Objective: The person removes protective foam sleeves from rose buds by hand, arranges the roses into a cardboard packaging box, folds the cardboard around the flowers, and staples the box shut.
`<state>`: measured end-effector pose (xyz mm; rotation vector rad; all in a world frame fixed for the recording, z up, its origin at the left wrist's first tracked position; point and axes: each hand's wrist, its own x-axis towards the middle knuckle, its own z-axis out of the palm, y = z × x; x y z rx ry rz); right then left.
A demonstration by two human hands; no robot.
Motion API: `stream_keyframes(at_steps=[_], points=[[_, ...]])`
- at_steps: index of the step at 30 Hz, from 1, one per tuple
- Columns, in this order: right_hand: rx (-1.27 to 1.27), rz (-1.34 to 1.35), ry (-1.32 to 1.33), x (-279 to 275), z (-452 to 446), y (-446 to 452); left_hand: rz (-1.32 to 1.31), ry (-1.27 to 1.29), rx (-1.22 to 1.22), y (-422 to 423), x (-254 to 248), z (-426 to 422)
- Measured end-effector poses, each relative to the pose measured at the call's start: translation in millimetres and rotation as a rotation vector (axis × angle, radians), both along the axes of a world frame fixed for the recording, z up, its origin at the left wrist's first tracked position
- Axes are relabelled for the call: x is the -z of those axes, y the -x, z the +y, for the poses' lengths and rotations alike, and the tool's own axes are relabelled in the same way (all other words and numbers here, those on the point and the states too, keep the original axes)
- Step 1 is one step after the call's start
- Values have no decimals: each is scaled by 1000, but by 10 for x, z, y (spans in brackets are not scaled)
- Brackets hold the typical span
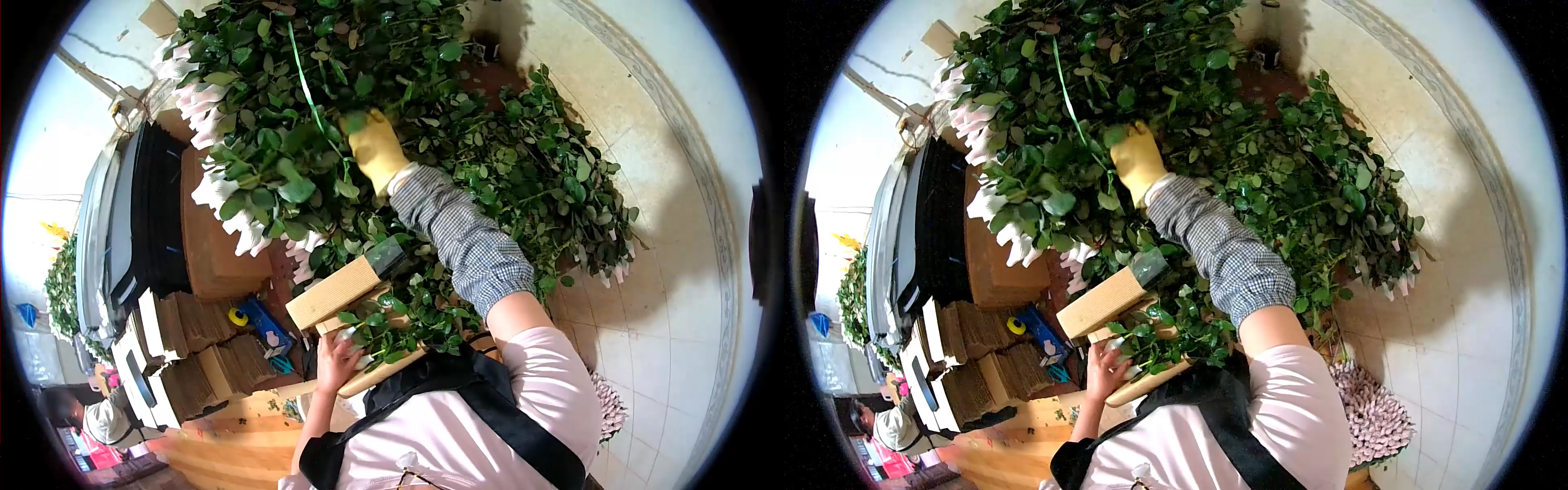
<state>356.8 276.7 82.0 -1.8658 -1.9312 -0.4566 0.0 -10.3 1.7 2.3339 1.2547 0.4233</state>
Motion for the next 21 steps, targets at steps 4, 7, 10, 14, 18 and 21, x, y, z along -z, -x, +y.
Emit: stream_keyframes(at_steps=[4, 7, 10, 14, 18, 21], points=[[-134, 364, -128, 359, -445, 230, 11, 9, -16, -35, -25, -4], [-32, 52, 200, 326, -732, 289, -19, -44, 4, -23, -3, 9], [-149, 24, 286, 119, -896, 252, -28, -11, -8, -28, -19, 1], [-190, 353, 157, 166, -1137, 105, -68, -58, 23, -23, -4, 21], [34, 215, 117, -137, -1683, -300, -49, -36, -12, 29, 102, -39], [-170, 476, -35, -216, -2040, -636, -56, -21, -31, 40, 138, -27]])
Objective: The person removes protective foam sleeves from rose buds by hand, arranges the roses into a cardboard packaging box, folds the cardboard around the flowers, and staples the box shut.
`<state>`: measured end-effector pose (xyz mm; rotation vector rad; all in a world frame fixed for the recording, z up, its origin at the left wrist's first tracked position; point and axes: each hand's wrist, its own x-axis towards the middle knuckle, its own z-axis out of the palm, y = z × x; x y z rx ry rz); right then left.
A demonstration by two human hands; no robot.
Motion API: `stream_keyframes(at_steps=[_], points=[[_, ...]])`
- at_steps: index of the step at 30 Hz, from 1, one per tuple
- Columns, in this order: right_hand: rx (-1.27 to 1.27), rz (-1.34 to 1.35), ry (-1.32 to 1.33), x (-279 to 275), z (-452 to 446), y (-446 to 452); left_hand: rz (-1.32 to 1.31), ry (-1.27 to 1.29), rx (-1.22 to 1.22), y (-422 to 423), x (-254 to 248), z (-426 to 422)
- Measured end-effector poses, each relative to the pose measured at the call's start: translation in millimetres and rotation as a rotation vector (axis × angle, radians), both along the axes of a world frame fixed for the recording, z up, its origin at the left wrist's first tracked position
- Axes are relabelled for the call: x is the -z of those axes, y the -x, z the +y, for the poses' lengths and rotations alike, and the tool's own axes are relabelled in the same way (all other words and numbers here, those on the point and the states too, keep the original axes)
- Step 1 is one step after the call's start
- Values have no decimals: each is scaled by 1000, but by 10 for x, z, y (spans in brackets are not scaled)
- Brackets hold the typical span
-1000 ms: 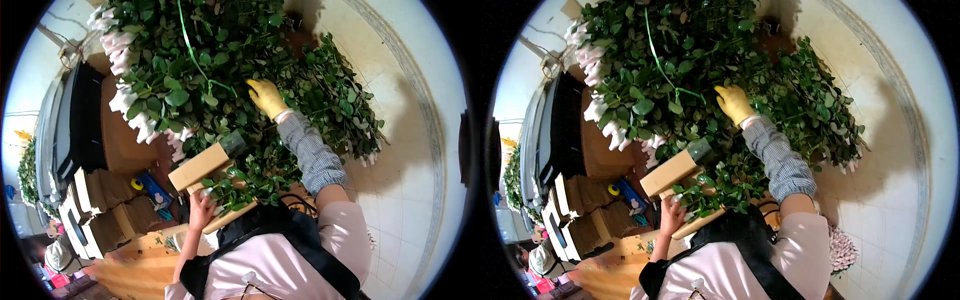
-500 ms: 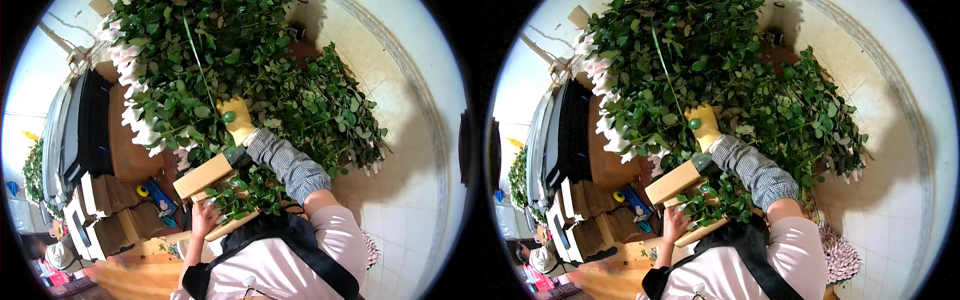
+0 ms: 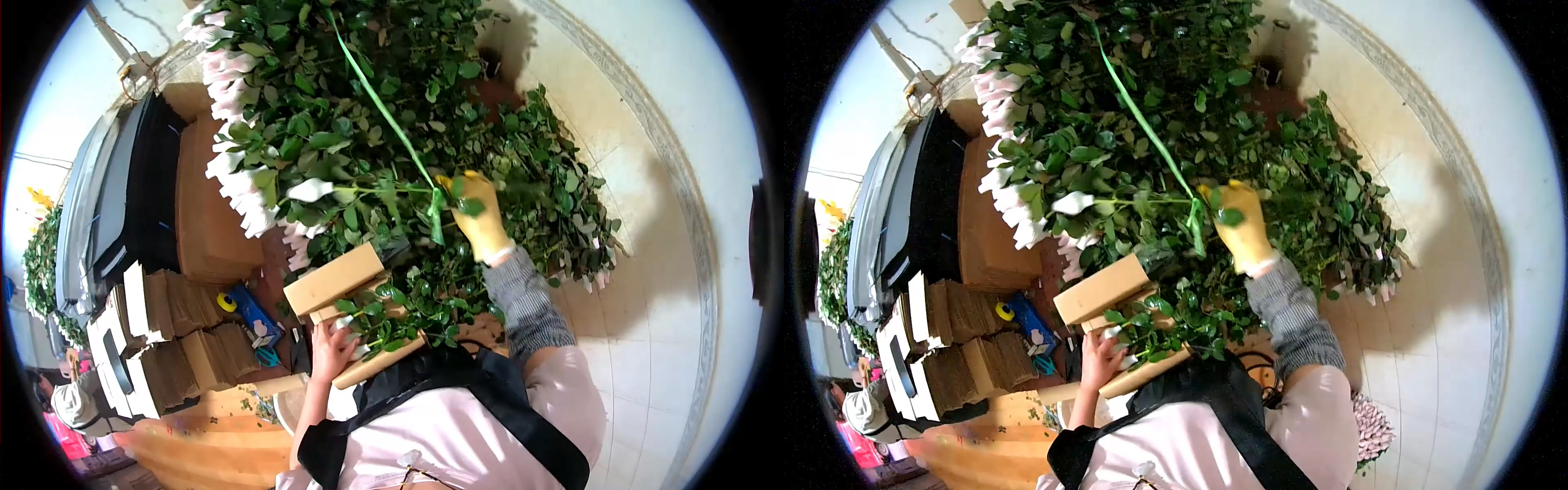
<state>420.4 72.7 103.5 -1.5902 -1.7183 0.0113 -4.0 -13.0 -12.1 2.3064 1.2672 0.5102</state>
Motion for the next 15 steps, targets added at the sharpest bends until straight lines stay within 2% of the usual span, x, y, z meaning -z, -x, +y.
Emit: stream_keyframes(at_steps=[1, 2, 4, 6, 8, 9, 10, 12, 15], points=[[59, -102, 88, -27, -70, -23, -12, -4, 3, 6, 3, 5], [-10, -106, -2, -44, -64, -44, -24, -4, 6, 3, 8, 1], [44, -177, -83, -187, -95, 20, -18, -7, 6, 19, 20, 0], [-67, -68, -238, -312, -48, 111, 4, -3, 14, 13, 9, 7], [35, -24, -158, -247, 134, 246, -11, -17, 19, 16, 8, 9], [55, -143, -230, -259, 201, 240, -14, -27, 21, 14, 13, 23], [77, -259, -294, -483, 244, 344, -15, -30, 26, 17, 4, 12], [14, -122, -353, -588, 460, 452, -27, -25, 17, 15, -10, 11], [-24, -143, -555, -1106, 857, 611, -24, -31, 10, 11, -3, -2]])
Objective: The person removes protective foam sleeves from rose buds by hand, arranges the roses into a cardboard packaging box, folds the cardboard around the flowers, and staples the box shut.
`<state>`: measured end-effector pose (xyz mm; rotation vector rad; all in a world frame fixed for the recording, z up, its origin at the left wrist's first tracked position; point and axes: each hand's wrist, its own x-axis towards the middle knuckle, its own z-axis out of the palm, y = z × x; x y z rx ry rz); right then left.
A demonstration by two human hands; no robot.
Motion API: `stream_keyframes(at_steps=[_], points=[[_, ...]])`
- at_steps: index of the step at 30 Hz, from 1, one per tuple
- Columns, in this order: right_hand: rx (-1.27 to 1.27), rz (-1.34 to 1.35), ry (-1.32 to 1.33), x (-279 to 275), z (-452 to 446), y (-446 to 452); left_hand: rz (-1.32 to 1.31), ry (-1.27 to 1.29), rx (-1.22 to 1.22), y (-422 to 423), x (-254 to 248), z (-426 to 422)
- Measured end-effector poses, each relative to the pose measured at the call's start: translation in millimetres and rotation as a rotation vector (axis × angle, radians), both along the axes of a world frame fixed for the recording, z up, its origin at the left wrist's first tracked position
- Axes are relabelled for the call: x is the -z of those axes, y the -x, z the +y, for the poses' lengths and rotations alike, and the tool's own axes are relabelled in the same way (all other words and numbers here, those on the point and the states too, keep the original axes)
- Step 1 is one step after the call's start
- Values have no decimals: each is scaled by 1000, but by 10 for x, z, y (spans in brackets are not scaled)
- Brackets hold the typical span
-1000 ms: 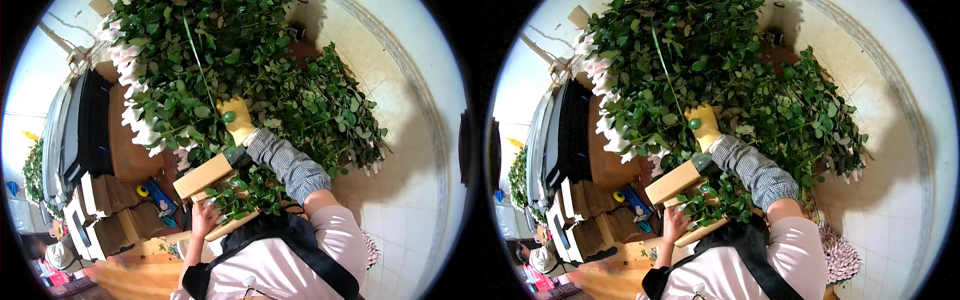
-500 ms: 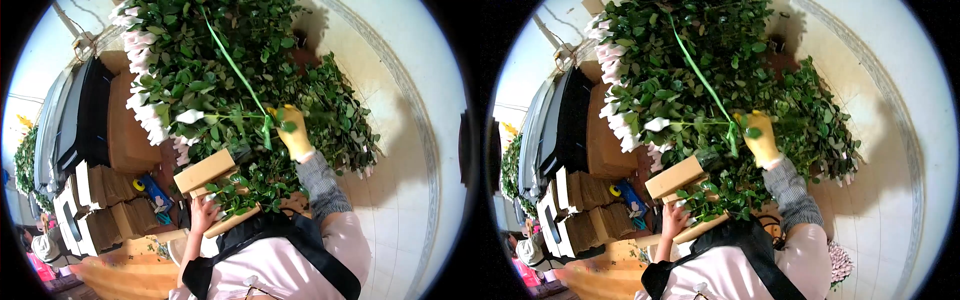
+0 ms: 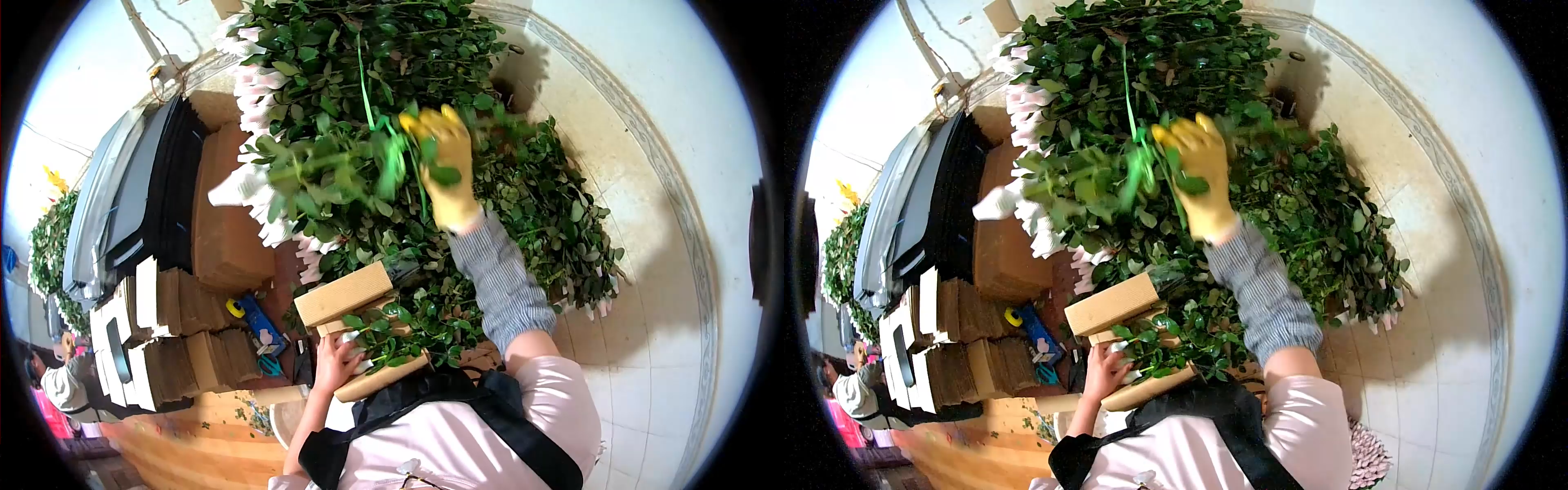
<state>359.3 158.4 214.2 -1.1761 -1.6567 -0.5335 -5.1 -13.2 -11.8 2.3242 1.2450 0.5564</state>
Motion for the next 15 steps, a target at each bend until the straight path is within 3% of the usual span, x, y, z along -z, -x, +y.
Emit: stream_keyframes(at_steps=[2, 4, 6, 7, 9, 10, 11, 14, 15], points=[[-102, 327, 69, 31, 588, 23, 8, 4, 7, -2, -8, 7], [148, 154, 479, 802, 1677, -199, 16, 14, -1, -9, -2, -11], [240, 113, 999, 336, 1511, 140, 27, 19, 7, 7, 4, 5], [-55, 412, 871, 602, 1553, 183, 18, 7, 1, 14, 37, -4], [53, 278, 886, 530, 1423, 319, -4, -21, -11, -6, 6, -5], [147, 201, 749, 435, 1289, 426, -7, -17, -23, -11, -6, -5], [48, 308, 680, 335, 1208, 468, 1, 4, -22, -8, -21, -2], [161, -35, 415, -41, 912, 478, 11, 32, -11, -13, -65, -11], [228, -89, 210, -48, 914, 495, 14, 29, -1, -22, -70, 14]])
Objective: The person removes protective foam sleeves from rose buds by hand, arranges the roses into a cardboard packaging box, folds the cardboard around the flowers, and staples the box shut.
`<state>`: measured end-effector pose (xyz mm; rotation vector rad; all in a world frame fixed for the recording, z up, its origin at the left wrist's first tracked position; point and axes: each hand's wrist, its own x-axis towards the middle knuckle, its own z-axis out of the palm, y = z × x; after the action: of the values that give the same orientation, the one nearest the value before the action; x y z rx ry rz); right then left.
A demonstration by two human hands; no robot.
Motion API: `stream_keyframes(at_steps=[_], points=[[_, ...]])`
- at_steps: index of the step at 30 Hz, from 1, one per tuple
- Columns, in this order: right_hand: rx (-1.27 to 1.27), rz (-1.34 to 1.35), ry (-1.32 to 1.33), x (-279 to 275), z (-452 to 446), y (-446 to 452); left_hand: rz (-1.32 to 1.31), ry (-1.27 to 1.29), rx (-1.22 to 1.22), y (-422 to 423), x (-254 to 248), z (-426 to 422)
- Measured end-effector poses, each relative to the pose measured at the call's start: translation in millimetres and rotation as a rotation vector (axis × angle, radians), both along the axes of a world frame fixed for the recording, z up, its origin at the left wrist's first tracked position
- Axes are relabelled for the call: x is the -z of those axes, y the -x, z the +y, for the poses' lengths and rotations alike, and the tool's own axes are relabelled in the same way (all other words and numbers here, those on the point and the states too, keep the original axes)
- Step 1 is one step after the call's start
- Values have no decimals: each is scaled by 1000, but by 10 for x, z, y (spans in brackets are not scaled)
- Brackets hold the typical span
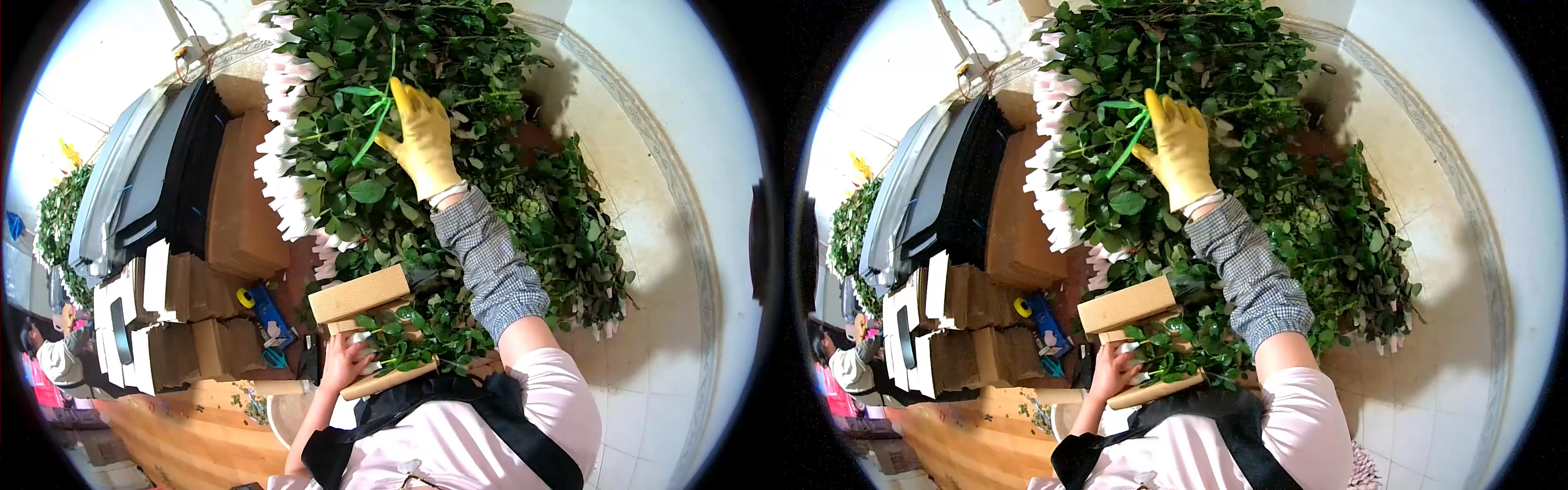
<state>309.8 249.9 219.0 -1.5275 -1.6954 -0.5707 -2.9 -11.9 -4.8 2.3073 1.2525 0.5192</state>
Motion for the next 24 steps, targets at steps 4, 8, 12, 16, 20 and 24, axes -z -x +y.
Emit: stream_keyframes(at_steps=[4, 8, 12, 16, 20, 24], points=[[1, -80, 497, -268, -5, -10, 2, -14, 3, 8, 33, 2], [-347, 684, 749, 18, 628, -344, -8, -9, 2, 16, 46, -4], [-66, 10, 26, -233, 530, -230, 8, -35, -13, 36, 120, -25], [66, -170, 646, -5, 871, 79, 16, -33, -2, 24, 77, -7], [-99, -89, 277, -25, 626, 266, -1, -56, -2, 36, 146, -8], [-217, 618, 188, -222, -333, 33, -34, -37, 8, 6, 98, -13]])
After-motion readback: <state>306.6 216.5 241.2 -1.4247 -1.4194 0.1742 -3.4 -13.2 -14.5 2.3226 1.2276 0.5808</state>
